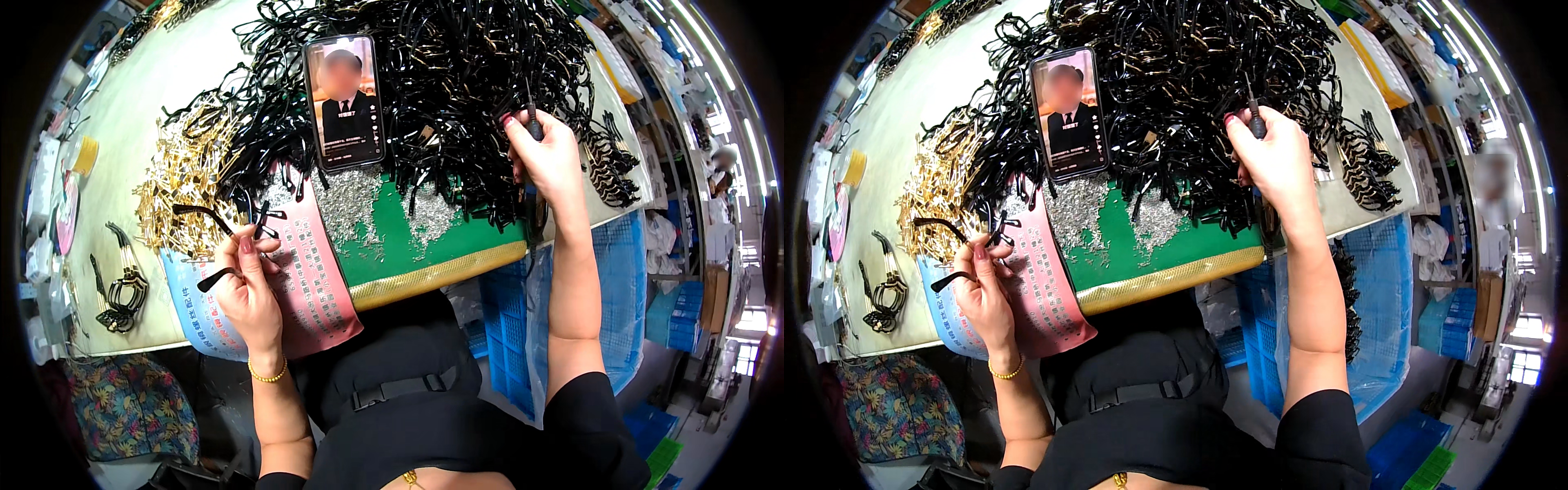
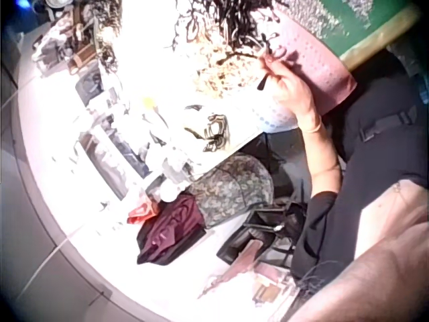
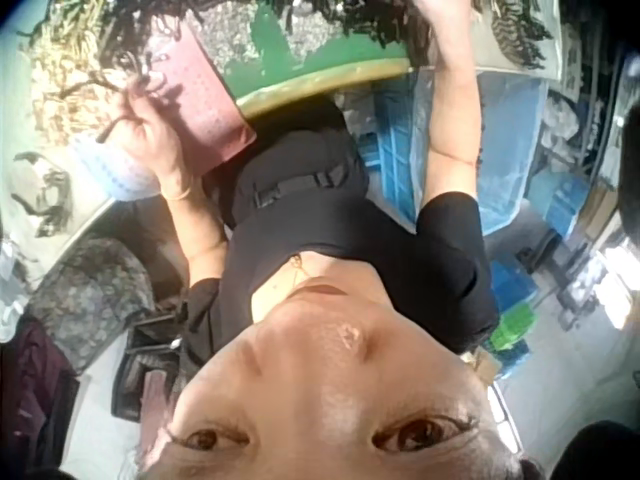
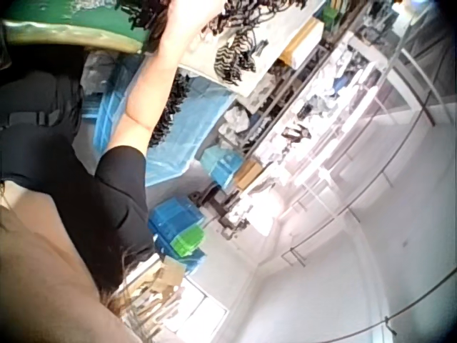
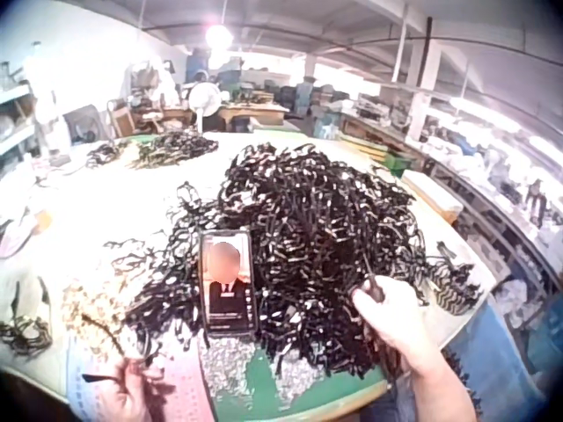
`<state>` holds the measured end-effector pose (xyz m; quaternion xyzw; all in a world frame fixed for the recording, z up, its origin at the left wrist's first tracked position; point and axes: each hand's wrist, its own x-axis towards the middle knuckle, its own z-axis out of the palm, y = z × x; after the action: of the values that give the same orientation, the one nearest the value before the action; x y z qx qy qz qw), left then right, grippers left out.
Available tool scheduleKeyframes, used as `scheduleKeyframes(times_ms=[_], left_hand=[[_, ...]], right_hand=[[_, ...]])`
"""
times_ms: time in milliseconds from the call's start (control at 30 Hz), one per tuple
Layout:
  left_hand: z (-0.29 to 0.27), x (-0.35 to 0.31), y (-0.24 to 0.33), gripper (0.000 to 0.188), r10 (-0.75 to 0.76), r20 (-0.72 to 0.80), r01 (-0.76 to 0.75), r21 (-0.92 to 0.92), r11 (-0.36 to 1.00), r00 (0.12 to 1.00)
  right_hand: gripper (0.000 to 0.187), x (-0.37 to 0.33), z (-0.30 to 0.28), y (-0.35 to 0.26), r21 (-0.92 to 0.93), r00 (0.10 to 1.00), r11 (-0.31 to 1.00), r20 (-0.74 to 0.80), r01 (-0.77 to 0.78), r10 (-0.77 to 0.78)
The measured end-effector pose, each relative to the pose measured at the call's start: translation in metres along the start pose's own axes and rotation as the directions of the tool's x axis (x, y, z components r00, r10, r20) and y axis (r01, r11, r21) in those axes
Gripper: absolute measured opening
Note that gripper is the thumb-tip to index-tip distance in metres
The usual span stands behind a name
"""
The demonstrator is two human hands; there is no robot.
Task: The person assembles eyeglasses by inserting small metal screws into the hinge areas of black frames using a screwdriver. They repeatedly pick up frames, tighten the screws, and place the finished glasses aside on the work surface.
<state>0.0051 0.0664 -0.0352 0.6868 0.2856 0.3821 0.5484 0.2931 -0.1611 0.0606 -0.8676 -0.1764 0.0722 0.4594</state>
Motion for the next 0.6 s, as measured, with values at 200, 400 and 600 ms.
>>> scheduleKeyframes(times_ms=[200,400,600], left_hand=[[-0.004,-0.002,0.006,0.027,-0.031,-0.011,0.03,-0.083,0.996,0.999],[-0.005,-0.009,0.0,0.03,0.378,-0.248,-0.409,-0.089,0.908,0.892],[0.0,-0.039,0.021,0.028,0.202,0.182,-0.226,0.12,0.967,0.962]], right_hand=[[0.015,-0.029,-0.005,-0.013,0.041,0.965,0.989,-0.226,0.144,-0.131],[0.015,-0.125,0.024,-0.061,0.411,0.713,0.856,0.697,-0.313,-0.073],[0.034,-0.133,0.101,-0.039,-0.011,0.092,0.83,0.993,-0.558,0.075]])
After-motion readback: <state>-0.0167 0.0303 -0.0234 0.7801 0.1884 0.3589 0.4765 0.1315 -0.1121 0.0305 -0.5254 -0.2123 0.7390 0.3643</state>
